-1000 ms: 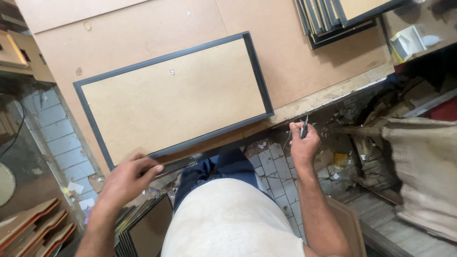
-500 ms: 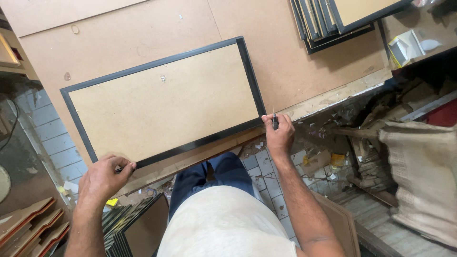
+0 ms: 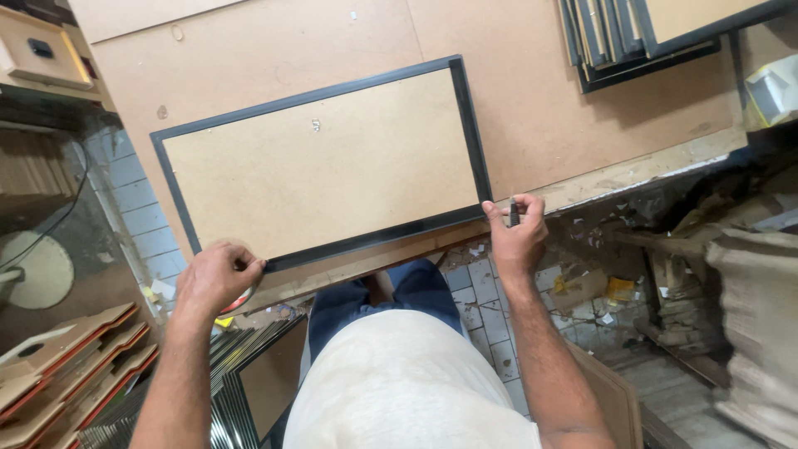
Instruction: The person fits a backing board into a black picture frame on a workbench, pressing the board edges into the frame and running a utility knife along the frame edges to trim or seat the backing. They rotate and reposition the frame repeatedly to work each side, then set the finished frame aside and pick up another frame.
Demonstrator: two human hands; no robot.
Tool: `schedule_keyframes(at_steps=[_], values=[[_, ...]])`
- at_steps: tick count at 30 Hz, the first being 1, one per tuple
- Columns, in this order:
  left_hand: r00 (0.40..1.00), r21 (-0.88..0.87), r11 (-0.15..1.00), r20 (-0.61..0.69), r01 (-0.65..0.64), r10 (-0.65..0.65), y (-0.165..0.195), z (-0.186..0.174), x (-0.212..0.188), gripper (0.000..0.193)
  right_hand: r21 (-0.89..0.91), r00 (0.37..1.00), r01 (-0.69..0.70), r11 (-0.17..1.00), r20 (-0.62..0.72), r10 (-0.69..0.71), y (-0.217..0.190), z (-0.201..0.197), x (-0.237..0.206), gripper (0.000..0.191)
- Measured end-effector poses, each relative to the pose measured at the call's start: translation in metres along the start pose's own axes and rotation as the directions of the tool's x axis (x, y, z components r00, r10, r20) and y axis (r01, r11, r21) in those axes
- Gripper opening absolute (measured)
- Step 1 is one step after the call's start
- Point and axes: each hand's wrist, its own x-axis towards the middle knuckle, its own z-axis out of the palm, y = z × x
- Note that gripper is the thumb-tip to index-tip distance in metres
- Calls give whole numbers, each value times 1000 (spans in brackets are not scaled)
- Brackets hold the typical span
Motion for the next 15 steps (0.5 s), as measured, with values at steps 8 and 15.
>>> schedule_keyframes(at_steps=[8, 15], values=[[999, -30, 999, 38, -30, 31, -7, -8, 4, 24, -107, 864, 472, 875, 256, -434, 2, 11, -34, 81], [978, -18, 978, 19, -208, 208, -36, -13, 8, 24, -103, 788, 561, 822, 371, -491, -92, 79, -143, 105]])
